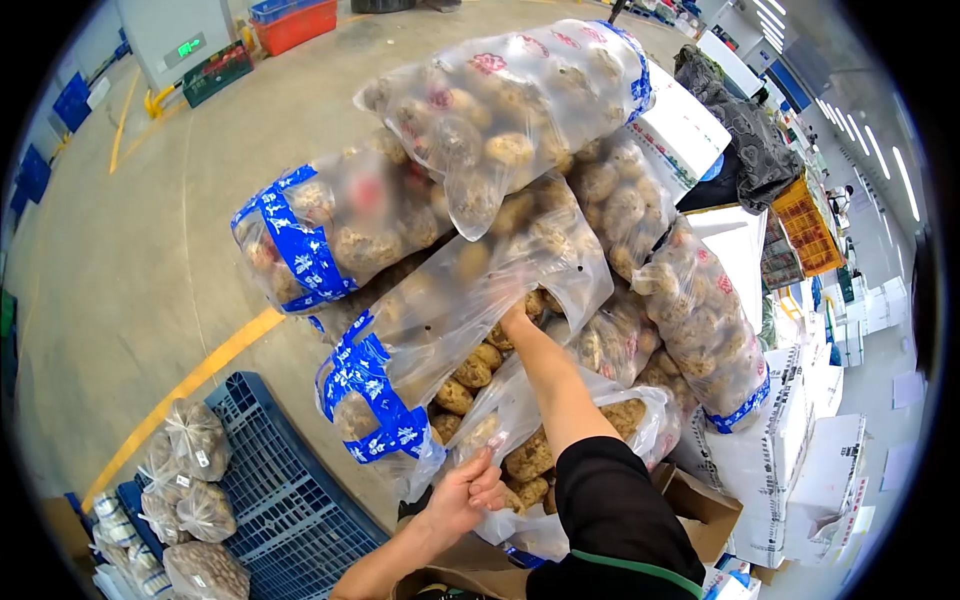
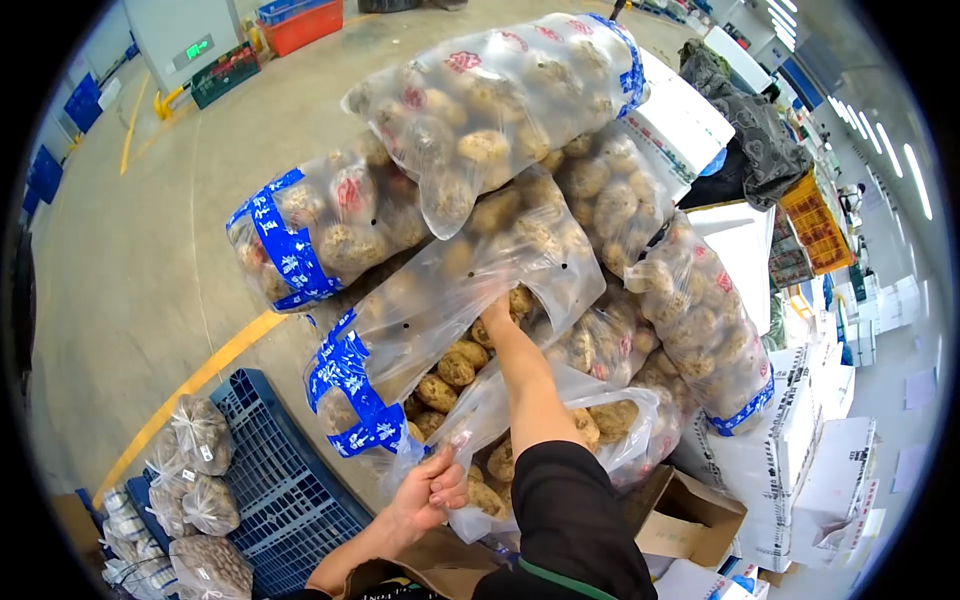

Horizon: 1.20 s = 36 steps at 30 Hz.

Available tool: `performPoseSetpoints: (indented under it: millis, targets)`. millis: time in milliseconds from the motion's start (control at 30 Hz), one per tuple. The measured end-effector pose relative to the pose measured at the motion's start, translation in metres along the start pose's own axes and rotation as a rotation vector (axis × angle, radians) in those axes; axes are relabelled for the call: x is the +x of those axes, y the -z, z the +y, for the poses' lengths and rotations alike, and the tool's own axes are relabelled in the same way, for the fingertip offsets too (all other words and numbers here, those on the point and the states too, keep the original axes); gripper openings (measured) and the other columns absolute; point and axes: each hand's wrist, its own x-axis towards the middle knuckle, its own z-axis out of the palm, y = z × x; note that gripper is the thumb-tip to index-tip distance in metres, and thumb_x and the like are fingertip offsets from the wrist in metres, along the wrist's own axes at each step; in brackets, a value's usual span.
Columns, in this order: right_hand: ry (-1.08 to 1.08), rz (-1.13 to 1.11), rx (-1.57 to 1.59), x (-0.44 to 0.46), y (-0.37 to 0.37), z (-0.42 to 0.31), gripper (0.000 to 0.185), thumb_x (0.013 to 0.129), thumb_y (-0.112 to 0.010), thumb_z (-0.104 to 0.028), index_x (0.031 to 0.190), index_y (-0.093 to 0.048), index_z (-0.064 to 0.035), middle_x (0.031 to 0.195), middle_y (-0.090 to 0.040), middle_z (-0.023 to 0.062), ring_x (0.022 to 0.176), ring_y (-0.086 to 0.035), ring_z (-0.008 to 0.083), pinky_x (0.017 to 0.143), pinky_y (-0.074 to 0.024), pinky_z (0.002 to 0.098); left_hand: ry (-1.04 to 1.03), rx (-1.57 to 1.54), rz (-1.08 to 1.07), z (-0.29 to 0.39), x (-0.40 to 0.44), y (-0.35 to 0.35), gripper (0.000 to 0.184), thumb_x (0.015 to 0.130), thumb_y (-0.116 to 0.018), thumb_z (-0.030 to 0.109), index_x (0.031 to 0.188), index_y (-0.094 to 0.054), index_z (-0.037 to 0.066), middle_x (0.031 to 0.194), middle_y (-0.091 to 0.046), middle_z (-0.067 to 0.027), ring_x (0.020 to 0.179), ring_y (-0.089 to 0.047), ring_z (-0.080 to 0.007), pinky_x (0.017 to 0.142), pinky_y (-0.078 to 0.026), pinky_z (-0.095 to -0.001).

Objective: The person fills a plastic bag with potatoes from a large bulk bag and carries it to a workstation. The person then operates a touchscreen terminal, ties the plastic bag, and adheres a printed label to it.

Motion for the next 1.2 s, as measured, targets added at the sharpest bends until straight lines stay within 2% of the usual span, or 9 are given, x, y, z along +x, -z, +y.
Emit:
performPoseSetpoints:
  millis: [333,400,433,667,867,933,1000,1100,1200]
  targets:
    - [0.095,-0.106,0.074,-0.025,0.027,0.005,0.054,0.083,-0.052,-0.02,0.135,-0.043,-0.0125,0.129,-0.049,0.0178,0.121,-0.044,0.0364,0.106,-0.0282,0.0527,-0.01,0.06,0.054,0.008,0.002,-0.001,0.02,0.101,-0.039,0.03,0.093,-0.053,0.018,0.051,-0.032,0.0051,0.041,-0.032,-0.0072,0.05,-0.033,-0.0244]
    - [0.195,0.013,0.101,-0.04,0.027,0.007,0.056,0.082,-0.052,-0.02,0.137,-0.041,-0.0128,0.129,-0.048,0.0181,0.121,-0.043,0.0365,0.106,-0.0285,0.0527,-0.01,0.059,0.063,0.009,0.003,-0.003,0.02,0.101,-0.039,0.03,0.09,-0.052,0.018,0.051,-0.032,0.0053,0.041,-0.031,-0.0073,0.05,-0.033,-0.0244]
    - [0.285,0.239,0.15,-0.041,0.024,0.006,0.061,0.076,-0.057,-0.013,0.135,-0.042,-0.0109,0.127,-0.047,0.0232,0.118,-0.043,0.0411,0.106,-0.027,0.0556,-0.014,0.057,0.064,0.01,0.004,-0.004,0.02,0.101,-0.039,0.031,0.089,-0.051,0.018,0.051,-0.032,0.0054,0.041,-0.031,-0.0073,0.05,-0.033,-0.0243]
    - [0.376,0.235,0.465,-0.106,0.124,0.009,0.065,0.065,-0.066,-0.002,0.126,-0.046,-0.0066,0.117,-0.048,0.0216,0.114,-0.041,0.0434,0.106,-0.0256,0.055,-0.073,0.046,0.145,0.006,0.005,-0.011,0.029,0.099,-0.042,0.034,0.076,-0.045,0.017,0.05,-0.032,0.0057,0.04,-0.031,-0.0067,0.049,-0.031,-0.0236]
    - [-0.131,0.172,1.009,-0.193,0.271,0.046,0.081,0.055,-0.083,-0.008,0.124,-0.042,-0.005,0.113,-0.053,0.0167,0.11,-0.053,0.0318,0.099,-0.042,0.0444,-0.16,0.004,0.149,-0.002,0.006,-0.002,0.041,0.098,-0.043,0.039,0.065,-0.042,0.015,0.05,-0.031,0.0059,0.041,-0.031,-0.0064,0.049,-0.032,-0.0226]
    - [-0.365,-0.011,1.337,-0.219,0.311,0.077,0.087,0.053,-0.087,-0.011,0.126,-0.041,-0.0029,0.116,-0.054,0.0147,0.112,-0.054,0.0276,0.098,-0.044,0.0396,-0.164,-0.007,0.15,-0.004,0.009,-0.004,0.043,0.098,-0.043,0.041,0.064,-0.042,0.014,0.05,-0.03,0.0062,0.041,-0.031,-0.0064,0.05,-0.032,-0.0222]
    - [-0.348,-0.037,1.62,-0.252,0.322,0.11,0.095,0.052,-0.089,-0.015,0.131,-0.037,-0.0004,0.119,-0.053,0.0156,0.113,-0.054,0.0265,0.097,-0.0458,0.0377,-0.19,0.004,0.155,-0.008,0.012,-0.012,0.043,0.098,-0.043,0.041,0.065,-0.043,0.014,0.05,-0.03,0.0064,0.041,-0.031,-0.0063,0.05,-0.033,-0.0223]
    - [-0.307,-0.314,1.697,-0.285,0.342,0.123,0.095,0.06,-0.085,-0.025,0.135,-0.032,0.0011,0.122,-0.052,0.0211,0.114,-0.054,0.0295,0.099,-0.0438,0.0389,-0.119,-0.016,0.044,-0.022,0.018,-0.027,0.027,0.097,-0.045,0.038,0.081,-0.049,0.017,0.051,-0.031,0.0066,0.043,-0.029,-0.0062,0.05,-0.031,-0.0225]
    - [-0.057,-0.508,1.119,-0.316,0.29,0.11,0.094,0.064,-0.082,-0.027,0.137,-0.029,0.0012,0.12,-0.053,0.0225,0.112,-0.055,0.0347,0.098,-0.0429,0.0401,-0.014,-0.078,0.008,-0.057,0.013,-0.05,0.022,0.099,-0.043,0.03,0.116,-0.053,0.02,0.056,-0.032,0.0049,0.045,-0.029,-0.0065,0.051,-0.032,-0.0244]
